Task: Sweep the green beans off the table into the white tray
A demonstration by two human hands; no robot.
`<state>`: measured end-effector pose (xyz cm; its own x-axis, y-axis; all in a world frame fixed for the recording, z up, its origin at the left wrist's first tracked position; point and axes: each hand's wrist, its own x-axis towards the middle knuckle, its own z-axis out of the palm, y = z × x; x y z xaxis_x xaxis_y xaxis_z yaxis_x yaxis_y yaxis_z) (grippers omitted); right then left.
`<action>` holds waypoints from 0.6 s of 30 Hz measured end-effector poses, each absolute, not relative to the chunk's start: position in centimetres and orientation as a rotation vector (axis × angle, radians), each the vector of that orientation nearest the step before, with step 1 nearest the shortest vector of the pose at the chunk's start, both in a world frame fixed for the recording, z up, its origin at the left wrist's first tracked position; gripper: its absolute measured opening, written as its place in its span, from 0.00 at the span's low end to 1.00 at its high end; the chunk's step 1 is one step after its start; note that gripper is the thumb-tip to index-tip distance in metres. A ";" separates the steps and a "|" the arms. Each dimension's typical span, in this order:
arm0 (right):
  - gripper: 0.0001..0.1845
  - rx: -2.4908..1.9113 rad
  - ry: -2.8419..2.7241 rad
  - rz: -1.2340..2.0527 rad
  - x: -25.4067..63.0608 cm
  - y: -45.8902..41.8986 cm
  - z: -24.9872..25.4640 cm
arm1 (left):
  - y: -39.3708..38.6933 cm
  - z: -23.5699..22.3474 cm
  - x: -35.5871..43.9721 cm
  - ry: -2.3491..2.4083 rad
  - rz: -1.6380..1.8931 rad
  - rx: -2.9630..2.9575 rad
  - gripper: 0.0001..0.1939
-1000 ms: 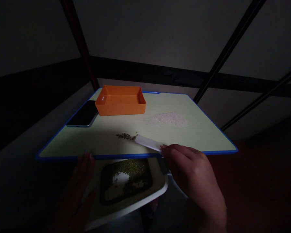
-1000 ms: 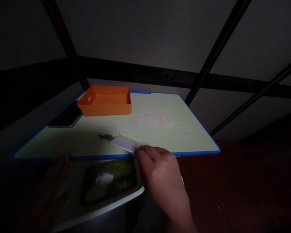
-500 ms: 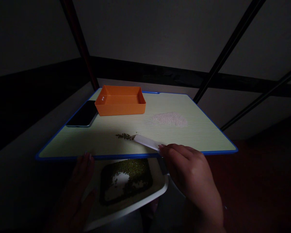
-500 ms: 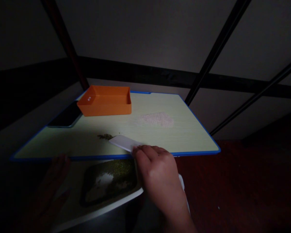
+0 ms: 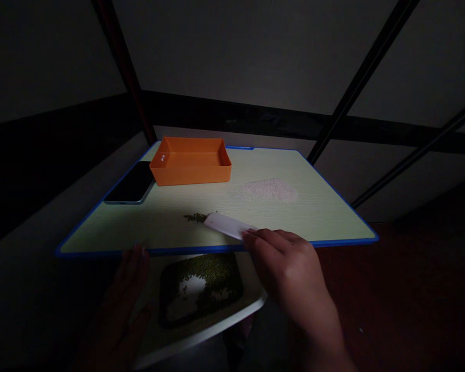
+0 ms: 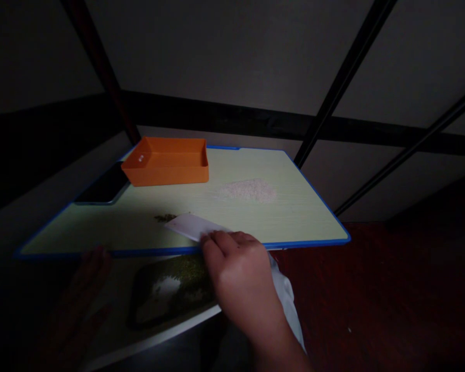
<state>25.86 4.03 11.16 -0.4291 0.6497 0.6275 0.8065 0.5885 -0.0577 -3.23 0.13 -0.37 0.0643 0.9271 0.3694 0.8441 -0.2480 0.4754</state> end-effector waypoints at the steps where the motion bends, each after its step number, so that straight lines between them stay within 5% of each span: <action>1: 0.12 -1.164 -2.207 -0.345 25.9 4.1 11.1 | 0.1 -0.4 -3.3 1.832 0.947 2.190 0.32; 18: 0.13 -1.396 -2.058 -0.437 27.1 8.1 8.9 | 0.1 -0.4 -3.4 1.847 0.896 2.184 0.33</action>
<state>27.11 8.13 8.91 -0.2609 0.7185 0.6447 0.9184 0.3906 -0.0637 -3.40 0.11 -0.42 0.0668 0.9363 0.3448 0.8505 -0.2341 0.4709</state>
